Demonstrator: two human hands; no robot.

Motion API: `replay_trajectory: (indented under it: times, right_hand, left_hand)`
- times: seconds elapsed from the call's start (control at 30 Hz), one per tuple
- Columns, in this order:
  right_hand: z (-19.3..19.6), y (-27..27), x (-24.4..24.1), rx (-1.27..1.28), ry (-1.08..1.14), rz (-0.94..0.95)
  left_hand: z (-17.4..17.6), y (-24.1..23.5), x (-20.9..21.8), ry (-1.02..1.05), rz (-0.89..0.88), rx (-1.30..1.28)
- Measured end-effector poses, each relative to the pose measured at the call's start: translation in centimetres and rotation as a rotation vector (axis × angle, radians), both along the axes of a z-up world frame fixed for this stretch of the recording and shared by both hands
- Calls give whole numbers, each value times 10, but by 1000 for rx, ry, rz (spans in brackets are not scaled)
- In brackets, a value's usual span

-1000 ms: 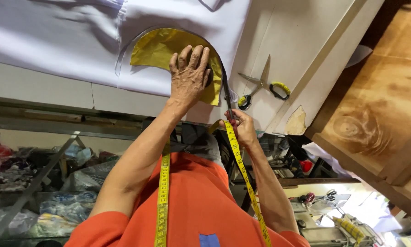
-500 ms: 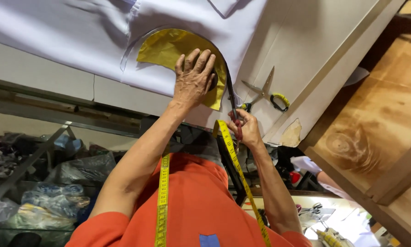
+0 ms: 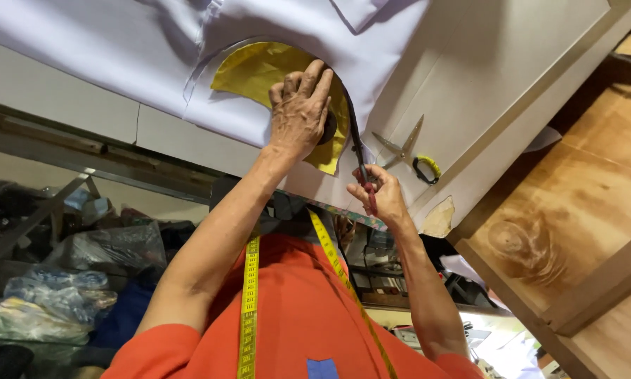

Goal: A person uses scissors to cut a specific pattern piece out of yellow fabric on a cutting table.

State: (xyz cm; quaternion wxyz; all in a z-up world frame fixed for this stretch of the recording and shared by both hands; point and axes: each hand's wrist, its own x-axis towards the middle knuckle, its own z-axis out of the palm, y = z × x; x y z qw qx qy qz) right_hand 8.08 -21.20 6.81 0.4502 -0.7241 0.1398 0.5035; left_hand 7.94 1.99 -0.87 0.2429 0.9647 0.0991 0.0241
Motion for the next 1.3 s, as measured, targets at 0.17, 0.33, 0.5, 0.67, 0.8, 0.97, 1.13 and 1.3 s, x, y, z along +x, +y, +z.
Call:
replay_trajectory:
  times: [0.17,0.33,0.5,0.67,0.8,0.97,1.13,1.3]
  right_hand:
    - [-5,-7,3,60,0,-16]
    - [1,-9,17,-3,79,36]
    - [4,-1,22,-65,10,147]
    - [-12,-9,14,-12,-23,147]
    - [-21,-9,6,62,-4,39]
    - [-17,-8,10,65,-20,28]
    - [-11,-2,16,21,-41,105]
    - [-9,6,18,27,-75,149]
  left_hand:
    - [-3,6,10,55,-4,-63]
    - [0,11,20,-8,-17,-68]
    - [5,20,30,59,-45,-161]
    - [5,23,34,-14,-44,-162]
    - [1,21,32,-57,-37,-146]
    - [2,22,32,-92,-21,-140]
    - [1,23,30,-100,-25,-136]
    - [0,24,29,-95,-29,-142]
